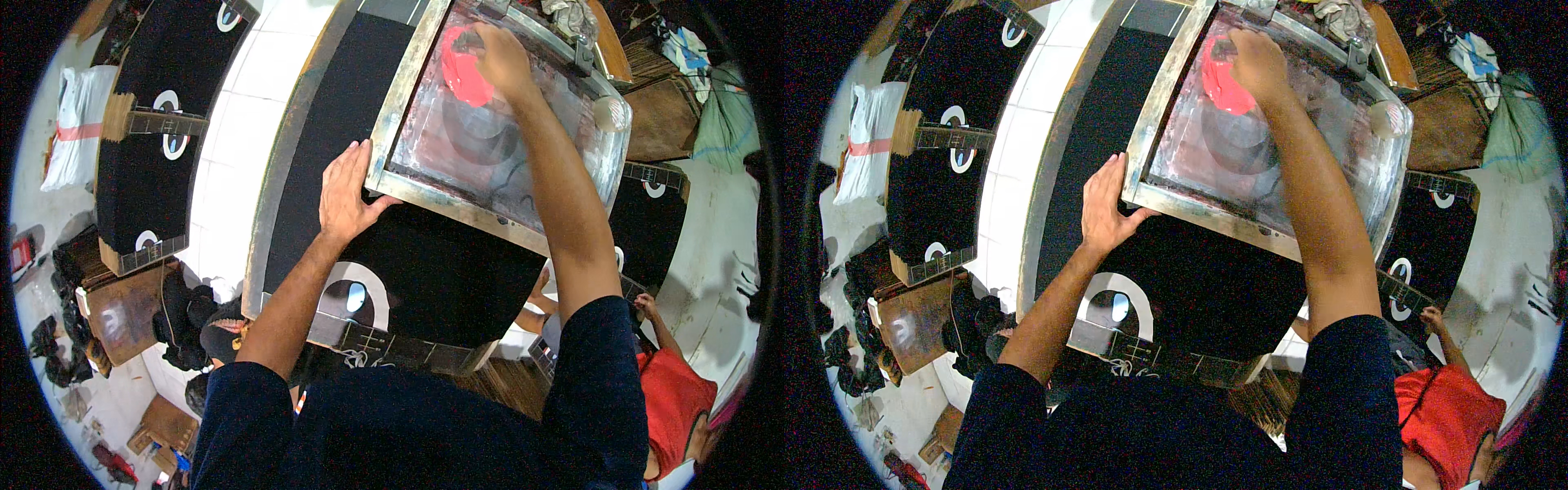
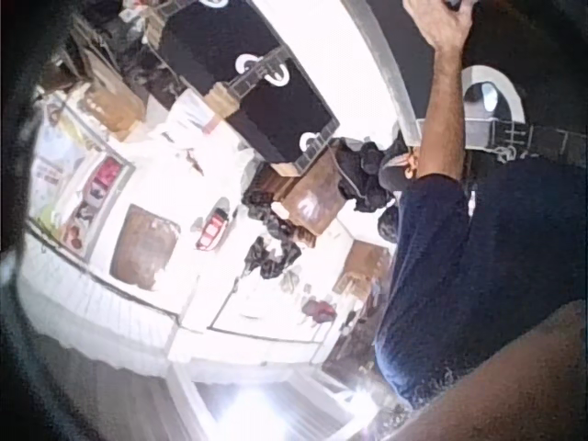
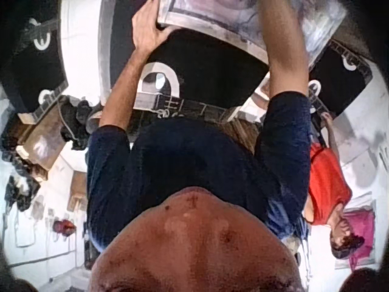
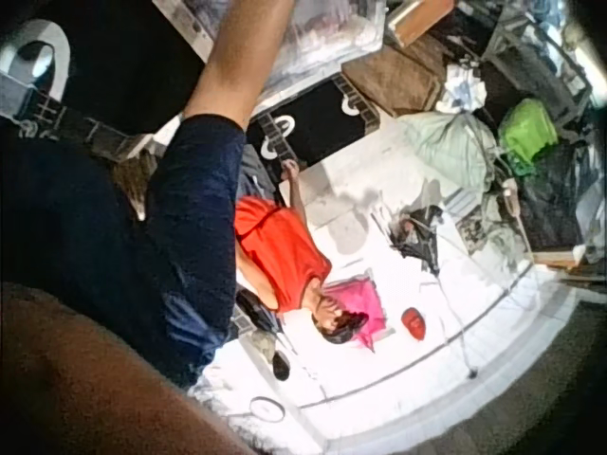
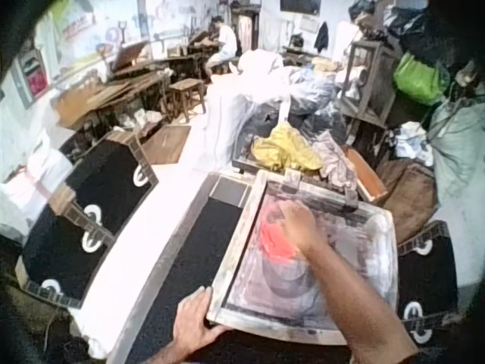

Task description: The person repeatedly places a screen printing frame over a black mat, uses a red squeegee to pull pink ink across the screen, lifts the frame, and stacks the printed mats. The process is repeated multiple times in a workshop setting.

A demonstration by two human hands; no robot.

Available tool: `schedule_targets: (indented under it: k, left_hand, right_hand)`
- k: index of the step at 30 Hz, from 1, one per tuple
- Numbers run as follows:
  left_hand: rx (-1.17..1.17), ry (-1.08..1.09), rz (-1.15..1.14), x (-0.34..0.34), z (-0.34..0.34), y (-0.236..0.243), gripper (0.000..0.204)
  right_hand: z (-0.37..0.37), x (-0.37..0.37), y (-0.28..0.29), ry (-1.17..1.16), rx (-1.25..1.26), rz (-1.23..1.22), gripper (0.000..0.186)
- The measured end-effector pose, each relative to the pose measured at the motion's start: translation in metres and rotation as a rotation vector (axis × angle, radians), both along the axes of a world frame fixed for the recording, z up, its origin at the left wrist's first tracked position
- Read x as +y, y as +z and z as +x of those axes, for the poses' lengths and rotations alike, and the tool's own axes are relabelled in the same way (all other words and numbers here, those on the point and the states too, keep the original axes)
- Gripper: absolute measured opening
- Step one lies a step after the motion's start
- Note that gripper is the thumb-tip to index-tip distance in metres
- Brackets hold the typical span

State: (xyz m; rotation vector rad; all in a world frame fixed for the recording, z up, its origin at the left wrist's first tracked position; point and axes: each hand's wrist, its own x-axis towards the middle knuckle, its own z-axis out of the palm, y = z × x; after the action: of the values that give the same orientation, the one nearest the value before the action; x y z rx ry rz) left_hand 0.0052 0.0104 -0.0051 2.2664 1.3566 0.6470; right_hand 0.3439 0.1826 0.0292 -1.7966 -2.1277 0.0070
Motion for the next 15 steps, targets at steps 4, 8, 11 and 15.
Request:
schedule_targets:
  k: [4,8,11,15]
  left_hand:
    - [-0.003,0.003,0.000,0.000,0.001,-0.004,0.105]
    - [0.008,0.006,0.006,0.001,0.003,-0.001,0.104]
    - [0.004,0.012,0.011,0.001,0.004,0.000,0.103]
    - [0.029,0.002,0.011,0.001,0.004,0.001,0.106]
  right_hand:
    - [0.013,-0.041,-0.001,0.101,-0.049,-0.065,0.038]
    - [0.024,-0.004,0.004,0.107,-0.049,-0.054,0.041]
    - [0.020,0.029,0.002,0.018,-0.066,0.064,0.044]
    - [0.013,0.008,-0.001,-0.001,-0.058,0.013,0.043]
